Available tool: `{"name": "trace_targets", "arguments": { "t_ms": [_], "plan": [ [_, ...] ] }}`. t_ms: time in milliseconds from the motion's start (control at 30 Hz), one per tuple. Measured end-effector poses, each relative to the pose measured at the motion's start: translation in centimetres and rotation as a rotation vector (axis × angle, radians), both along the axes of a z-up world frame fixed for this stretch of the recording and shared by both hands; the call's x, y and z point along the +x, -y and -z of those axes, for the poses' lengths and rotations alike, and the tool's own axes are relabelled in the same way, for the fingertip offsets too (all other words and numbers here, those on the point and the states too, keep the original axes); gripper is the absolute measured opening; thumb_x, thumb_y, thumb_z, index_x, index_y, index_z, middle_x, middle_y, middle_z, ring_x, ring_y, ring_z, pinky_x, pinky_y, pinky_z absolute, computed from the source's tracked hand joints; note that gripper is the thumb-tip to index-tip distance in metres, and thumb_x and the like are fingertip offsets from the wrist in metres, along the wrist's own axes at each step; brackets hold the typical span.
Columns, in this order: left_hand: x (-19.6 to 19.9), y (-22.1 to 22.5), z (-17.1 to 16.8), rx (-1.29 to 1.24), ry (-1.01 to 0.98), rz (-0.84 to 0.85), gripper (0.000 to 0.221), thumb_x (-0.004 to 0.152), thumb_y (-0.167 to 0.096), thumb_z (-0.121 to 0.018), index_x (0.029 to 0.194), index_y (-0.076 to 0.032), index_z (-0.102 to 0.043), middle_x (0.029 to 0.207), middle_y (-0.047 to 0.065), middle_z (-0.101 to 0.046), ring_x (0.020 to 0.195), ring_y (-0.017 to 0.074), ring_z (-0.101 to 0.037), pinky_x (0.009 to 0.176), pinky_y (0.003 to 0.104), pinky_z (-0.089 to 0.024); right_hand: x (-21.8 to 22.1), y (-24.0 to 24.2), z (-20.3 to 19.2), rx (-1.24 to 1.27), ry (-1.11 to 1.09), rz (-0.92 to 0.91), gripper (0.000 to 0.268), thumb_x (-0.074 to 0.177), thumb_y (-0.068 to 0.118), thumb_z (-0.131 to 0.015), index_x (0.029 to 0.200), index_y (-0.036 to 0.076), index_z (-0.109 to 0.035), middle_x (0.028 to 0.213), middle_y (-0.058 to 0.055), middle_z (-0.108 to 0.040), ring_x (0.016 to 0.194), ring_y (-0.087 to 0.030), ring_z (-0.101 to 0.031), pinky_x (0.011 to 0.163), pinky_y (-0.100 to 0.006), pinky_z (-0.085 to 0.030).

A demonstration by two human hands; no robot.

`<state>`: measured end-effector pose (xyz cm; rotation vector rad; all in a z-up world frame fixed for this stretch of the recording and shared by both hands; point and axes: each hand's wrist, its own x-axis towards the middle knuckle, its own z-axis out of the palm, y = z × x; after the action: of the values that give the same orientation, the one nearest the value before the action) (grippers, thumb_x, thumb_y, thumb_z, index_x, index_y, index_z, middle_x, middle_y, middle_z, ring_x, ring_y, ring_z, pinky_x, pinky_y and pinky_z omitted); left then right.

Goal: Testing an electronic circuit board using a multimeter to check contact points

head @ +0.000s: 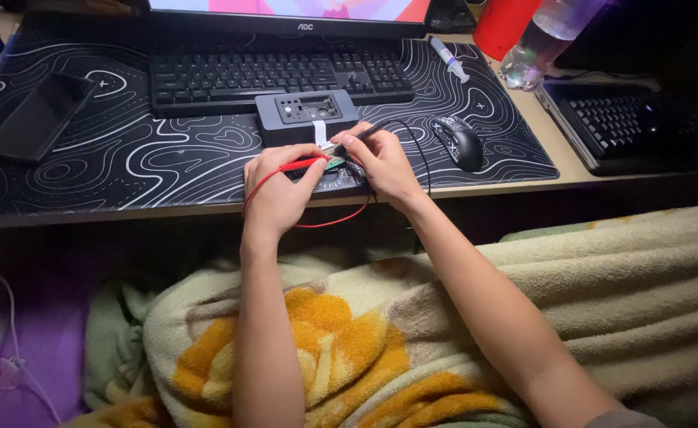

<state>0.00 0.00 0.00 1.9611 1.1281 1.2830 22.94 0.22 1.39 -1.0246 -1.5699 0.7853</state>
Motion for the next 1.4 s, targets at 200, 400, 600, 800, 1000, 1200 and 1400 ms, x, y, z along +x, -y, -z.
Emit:
{"name": "trace_targets", "arguments": {
  "t_ms": [200,400,600,800,1000,1200,1400],
  "plan": [
    [-0.1,0.2,-0.3,-0.018,-0.008,0.000,0.011,0.105,-0.035,-0.082,0.115,-0.035,-0.086,0.123,-0.011,-0.086,0.132,0.0225,-0.075,0.125,0.045,-0.041,0.1,-0.3,0.4,-0.017,-0.021,-0.009,0.017,0.117,0.021,-0.071,0.112,0.007,-0.081,0.117,-0.007,-0.083,0.111,-0.011,-0.070,0.104,-0.033,-0.058],
    [0.2,0.6,-0.7,-0.010,-0.044,-0.012,0.012,0.107,-0.039,-0.079,0.117,-0.037,-0.085,0.126,-0.011,-0.085,0.132,0.0220,-0.074,0.126,0.044,-0.039,-0.1,0.1,-0.6,-0.026,0.001,-0.031,0.015,0.116,0.022,-0.075,0.114,0.008,-0.081,0.116,-0.004,-0.082,0.110,-0.010,-0.070,0.104,-0.031,-0.058],
    [0.1,-0.5,0.4,-0.040,-0.035,-0.019,0.010,0.105,-0.039,-0.081,0.114,-0.037,-0.085,0.123,-0.014,-0.085,0.133,0.0196,-0.074,0.125,0.043,-0.041,0.4,-0.4,0.1,-0.038,-0.015,-0.026,0.018,0.117,0.022,-0.072,0.113,0.007,-0.082,0.117,-0.007,-0.083,0.110,-0.012,-0.070,0.104,-0.033,-0.059],
    [0.1,-0.2,0.0,-0.092,-0.023,-0.024,0.012,0.102,-0.041,-0.081,0.114,-0.040,-0.085,0.120,-0.010,-0.085,0.132,0.0219,-0.074,0.126,0.043,-0.042,0.1,-0.1,-0.2,-0.041,-0.028,-0.031,0.017,0.116,0.021,-0.073,0.113,0.008,-0.083,0.117,-0.007,-0.084,0.109,-0.011,-0.072,0.103,-0.032,-0.059],
    [0.0,0.5,-0.8,-0.029,-0.045,-0.010,0.011,0.105,-0.040,-0.079,0.115,-0.038,-0.084,0.121,-0.009,-0.085,0.131,0.0224,-0.074,0.125,0.043,-0.041,0.1,0.0,-0.4,-0.040,-0.015,-0.042,0.014,0.116,0.020,-0.074,0.113,0.009,-0.082,0.118,-0.006,-0.083,0.111,-0.010,-0.070,0.103,-0.032,-0.059],
    [0.0,-0.2,-0.2,-0.086,-0.025,-0.010,0.011,0.104,-0.038,-0.081,0.114,-0.038,-0.084,0.119,-0.010,-0.086,0.134,0.0202,-0.074,0.126,0.042,-0.041,0.3,-0.3,0.0,-0.039,-0.040,-0.035,0.017,0.116,0.020,-0.073,0.112,0.006,-0.082,0.117,-0.008,-0.084,0.111,-0.012,-0.072,0.104,-0.032,-0.060],
    [0.3,0.1,-0.6,-0.050,-0.059,-0.018,0.011,0.105,-0.040,-0.079,0.116,-0.038,-0.084,0.121,-0.008,-0.085,0.133,0.0218,-0.073,0.126,0.043,-0.040,0.3,-0.4,0.1,-0.033,-0.035,-0.049,0.013,0.115,0.020,-0.076,0.113,0.008,-0.082,0.118,-0.006,-0.083,0.112,-0.011,-0.071,0.104,-0.033,-0.060]
  ]
}}
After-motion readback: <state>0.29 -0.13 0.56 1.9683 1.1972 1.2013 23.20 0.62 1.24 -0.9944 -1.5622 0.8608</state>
